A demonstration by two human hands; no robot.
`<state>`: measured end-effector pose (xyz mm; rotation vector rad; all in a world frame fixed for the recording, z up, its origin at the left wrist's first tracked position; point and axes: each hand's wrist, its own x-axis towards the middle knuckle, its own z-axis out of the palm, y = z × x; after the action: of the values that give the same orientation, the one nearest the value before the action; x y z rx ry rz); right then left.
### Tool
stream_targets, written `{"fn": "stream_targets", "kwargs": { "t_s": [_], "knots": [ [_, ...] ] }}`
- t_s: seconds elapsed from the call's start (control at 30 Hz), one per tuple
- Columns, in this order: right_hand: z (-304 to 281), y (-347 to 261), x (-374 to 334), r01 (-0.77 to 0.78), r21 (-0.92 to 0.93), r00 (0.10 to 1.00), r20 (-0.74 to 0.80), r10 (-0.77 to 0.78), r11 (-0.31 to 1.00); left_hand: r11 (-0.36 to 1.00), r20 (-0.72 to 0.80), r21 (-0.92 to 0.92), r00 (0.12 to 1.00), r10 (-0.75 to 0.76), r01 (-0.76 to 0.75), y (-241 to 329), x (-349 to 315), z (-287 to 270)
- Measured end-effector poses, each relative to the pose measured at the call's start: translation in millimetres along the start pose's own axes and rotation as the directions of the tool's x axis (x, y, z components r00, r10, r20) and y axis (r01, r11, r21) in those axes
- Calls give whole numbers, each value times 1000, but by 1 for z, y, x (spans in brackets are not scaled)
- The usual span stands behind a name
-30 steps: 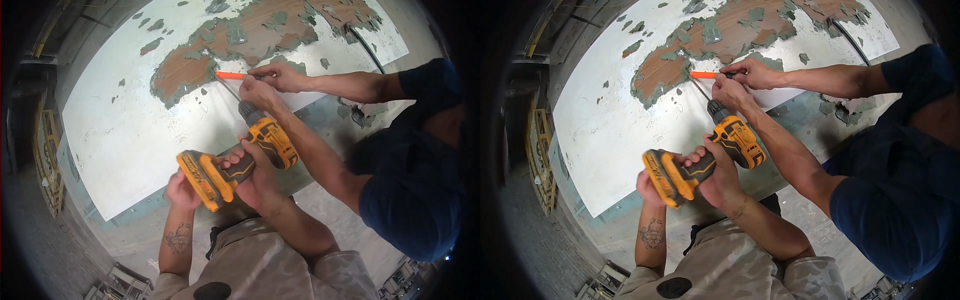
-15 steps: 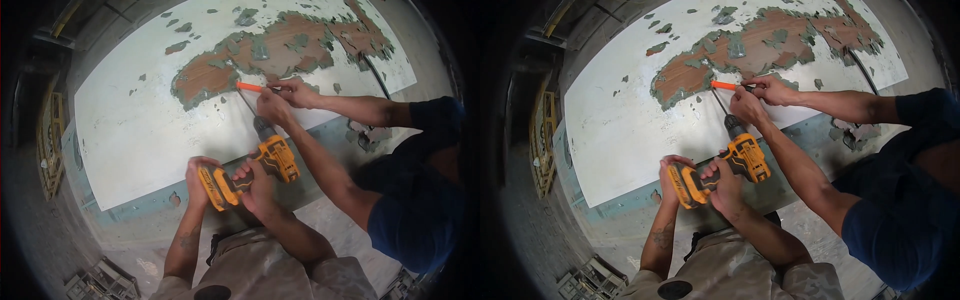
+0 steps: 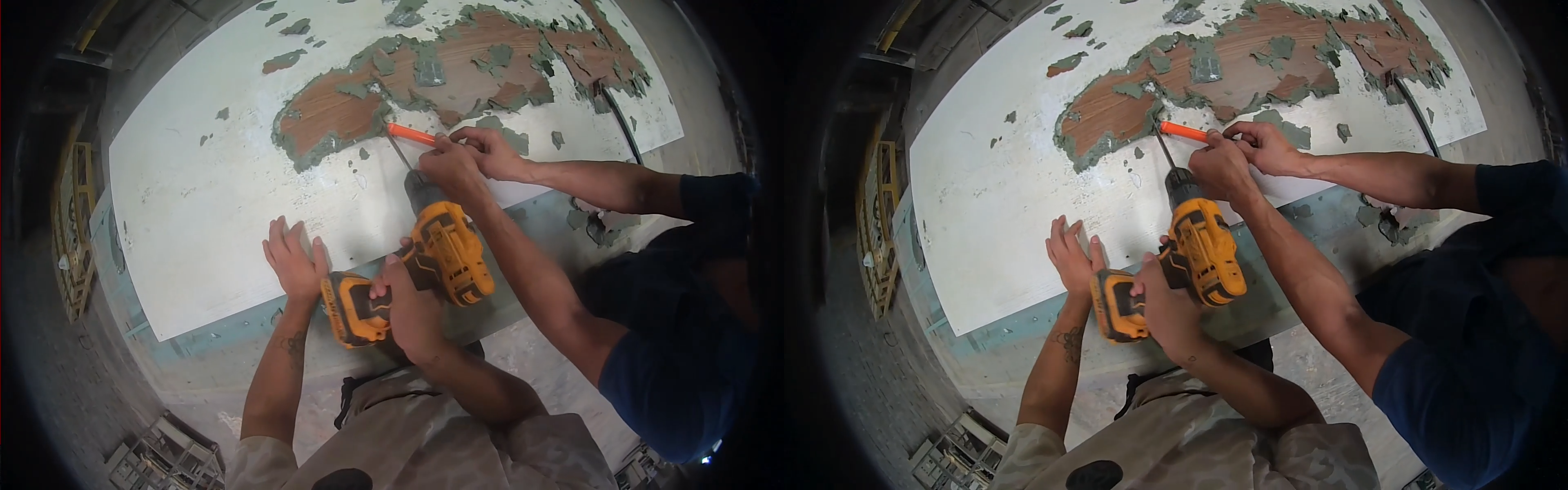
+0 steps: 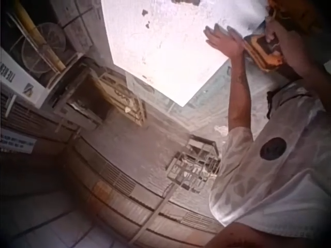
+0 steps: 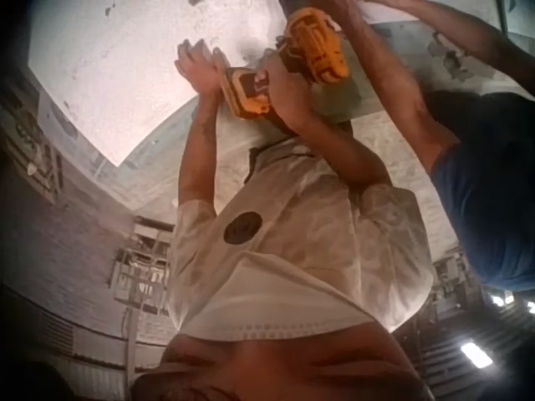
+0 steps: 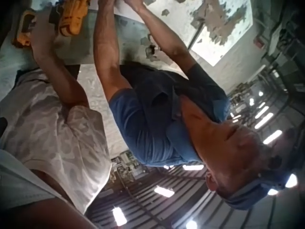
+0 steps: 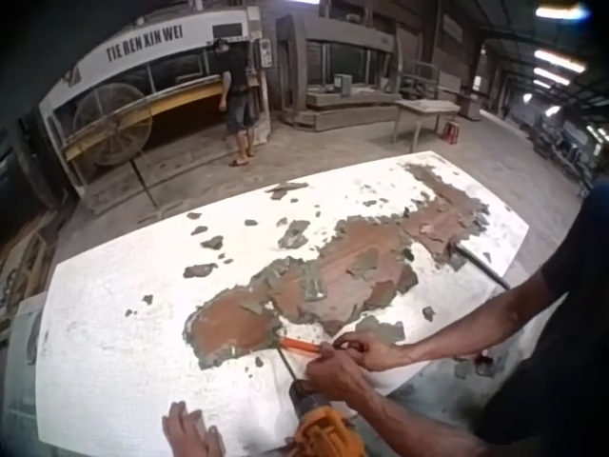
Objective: Scraping material off a large panel and then drilling holes into it on a production floor.
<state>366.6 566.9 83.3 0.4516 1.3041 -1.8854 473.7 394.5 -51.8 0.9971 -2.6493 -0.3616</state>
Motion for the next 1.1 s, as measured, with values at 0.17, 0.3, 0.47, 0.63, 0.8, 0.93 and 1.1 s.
{"fn": "stream_targets", "kwargs": {
  "t_s": [0.17, 0.3, 0.47, 0.63, 0.8, 0.93, 1.1],
  "knots": [
    [54, -26, -12, 79, 148, 996, 29, -85, 986, 999, 7, 43, 1000, 5, -5, -2, -4, -1],
    [65, -37, -6, 199, 187, 934, 260, -244, 962, 999, 17, -4, 999, -45, 46, 2, -6, 0],
    [-11, 2, -5, 5, 32, 993, 118, -8, 999, 1000, -25, -12, 1000, 13, -13, -4, -4, 2],
    [-76, 14, 13, 96, -176, 994, 67, -85, 980, 999, -39, 5, 998, 42, -41, -6, -4, 0],
    [-85, -1, 9, 209, -410, 977, 121, -175, 888, 999, -38, -1, 998, 47, -47, -8, -4, 3],
    [-108, 17, -44, 268, -664, 962, 149, -227, 698, 999, -22, 19, 999, 26, -26, -8, -3, 3],
    [-153, 44, -66, 597, -801, 768, 587, -257, -44, 1000, -13, 10, 1000, 21, -20, -7, -4, 2]
  ]
}}
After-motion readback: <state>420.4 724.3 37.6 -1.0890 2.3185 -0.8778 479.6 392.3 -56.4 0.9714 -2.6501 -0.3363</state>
